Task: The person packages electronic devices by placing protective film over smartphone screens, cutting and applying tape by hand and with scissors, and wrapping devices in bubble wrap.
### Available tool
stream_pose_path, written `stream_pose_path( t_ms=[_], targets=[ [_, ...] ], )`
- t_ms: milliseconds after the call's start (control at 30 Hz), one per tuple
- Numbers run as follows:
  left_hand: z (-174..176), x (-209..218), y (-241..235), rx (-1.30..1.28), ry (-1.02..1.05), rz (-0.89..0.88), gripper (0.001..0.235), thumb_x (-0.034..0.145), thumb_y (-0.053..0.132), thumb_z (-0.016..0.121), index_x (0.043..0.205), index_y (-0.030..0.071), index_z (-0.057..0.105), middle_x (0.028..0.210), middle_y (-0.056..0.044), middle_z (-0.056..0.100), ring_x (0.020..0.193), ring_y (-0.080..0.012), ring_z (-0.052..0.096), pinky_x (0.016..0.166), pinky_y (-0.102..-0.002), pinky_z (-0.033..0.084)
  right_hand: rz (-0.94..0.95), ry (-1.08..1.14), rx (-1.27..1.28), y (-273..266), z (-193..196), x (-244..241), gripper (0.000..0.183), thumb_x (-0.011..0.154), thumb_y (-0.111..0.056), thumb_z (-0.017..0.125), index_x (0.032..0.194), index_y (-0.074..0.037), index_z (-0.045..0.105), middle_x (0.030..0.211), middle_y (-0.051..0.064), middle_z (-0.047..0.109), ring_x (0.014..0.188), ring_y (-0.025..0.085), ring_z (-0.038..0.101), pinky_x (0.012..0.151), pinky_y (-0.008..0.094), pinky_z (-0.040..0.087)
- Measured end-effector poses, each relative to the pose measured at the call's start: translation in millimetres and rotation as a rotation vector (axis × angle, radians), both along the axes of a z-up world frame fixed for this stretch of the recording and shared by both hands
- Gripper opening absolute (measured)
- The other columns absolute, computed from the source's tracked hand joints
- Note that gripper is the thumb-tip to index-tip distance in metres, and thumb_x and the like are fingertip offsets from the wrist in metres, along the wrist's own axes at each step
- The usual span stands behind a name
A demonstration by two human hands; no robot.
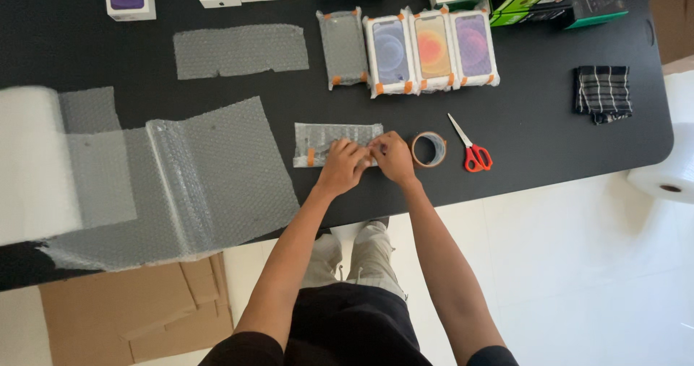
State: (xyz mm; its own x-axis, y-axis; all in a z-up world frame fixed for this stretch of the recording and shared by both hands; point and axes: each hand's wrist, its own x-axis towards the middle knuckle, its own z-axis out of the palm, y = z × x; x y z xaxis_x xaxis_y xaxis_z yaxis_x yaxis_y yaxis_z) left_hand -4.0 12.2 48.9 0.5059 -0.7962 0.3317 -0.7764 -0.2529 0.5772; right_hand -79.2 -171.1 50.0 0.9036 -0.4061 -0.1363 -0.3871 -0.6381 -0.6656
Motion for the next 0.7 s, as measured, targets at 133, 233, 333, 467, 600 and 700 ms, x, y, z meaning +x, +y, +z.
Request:
stream_pose_path(
  t_ms=[133, 233, 333, 467, 600, 700],
  targets=[
    [-11, -2, -2, 0.025, -0.074, 0.011, 0.024, 0.104, 0.04, 0.064, 0.108, 0.016, 0.067, 0.096, -0.002, 0.056, 0.101, -0.0221, 0.054, 0.093, -0.041, 0.047, 0.003, 0.01, -0.057, 2, 12, 0, 0.011, 0.091, -0.019, 0.082, 0.102, -0.016, 0.081, 0.105, 0.004, 0.068, 0.09, 0.026, 0.073, 0.08, 0.04, 0.064],
    [-12, -3, -3, 0.026, -0.115, 0.057, 0.023, 0.101, 0.039, 0.068, 0.104, 0.016, 0.069, 0.106, -0.003, 0.056, 0.102, -0.0208, 0.055, 0.093, -0.039, 0.049, 0.013, 0.037, -0.137, 6, 19, 0, 0.01, 0.094, -0.02, 0.08, 0.103, -0.017, 0.081, 0.108, 0.003, 0.066, 0.092, 0.024, 0.073, 0.081, 0.041, 0.065],
    [-20, -3, -6, 0.039, -0.169, 0.074, 0.024, 0.101, 0.038, 0.069, 0.106, 0.014, 0.072, 0.118, -0.007, 0.057, 0.109, -0.0238, 0.058, 0.093, -0.042, 0.05, -0.075, 0.047, -0.165, 15, 37, 1, 0.03, 0.089, -0.022, 0.083, 0.115, -0.017, 0.069, 0.11, 0.003, 0.062, 0.099, 0.028, 0.072, 0.086, 0.046, 0.065],
    [6, -9, 5, 0.07, -0.304, 0.068, 0.027, 0.106, 0.037, 0.063, 0.113, 0.012, 0.073, 0.129, -0.014, 0.057, 0.122, -0.0316, 0.056, 0.099, -0.049, 0.048, -0.275, 0.13, -0.053, 9, 26, 1, 0.062, 0.081, -0.03, 0.088, 0.131, -0.021, 0.052, 0.11, 0.001, 0.061, 0.108, 0.029, 0.07, 0.094, 0.052, 0.062],
    [37, -17, 37, 0.111, -0.186, 0.3, 0.035, 0.11, 0.032, 0.055, 0.135, 0.01, 0.064, 0.137, -0.015, 0.055, 0.136, -0.0355, 0.05, 0.114, -0.057, 0.038, -0.291, 0.106, -0.056, 15, 25, -4, 0.063, 0.077, -0.036, 0.091, 0.13, -0.022, 0.059, 0.112, -0.001, 0.064, 0.096, 0.022, 0.075, 0.084, 0.043, 0.064],
    [26, -12, 54, 0.126, -0.079, 0.632, 0.048, 0.11, 0.041, 0.053, 0.142, 0.005, 0.058, 0.142, -0.023, 0.053, 0.137, -0.0415, 0.047, 0.115, -0.059, 0.035, -0.309, -0.079, 0.064, 28, 36, -12, 0.071, 0.082, -0.035, 0.089, 0.142, -0.012, 0.056, 0.118, 0.013, 0.065, 0.098, 0.031, 0.074, 0.085, 0.044, 0.063]
  ],
)
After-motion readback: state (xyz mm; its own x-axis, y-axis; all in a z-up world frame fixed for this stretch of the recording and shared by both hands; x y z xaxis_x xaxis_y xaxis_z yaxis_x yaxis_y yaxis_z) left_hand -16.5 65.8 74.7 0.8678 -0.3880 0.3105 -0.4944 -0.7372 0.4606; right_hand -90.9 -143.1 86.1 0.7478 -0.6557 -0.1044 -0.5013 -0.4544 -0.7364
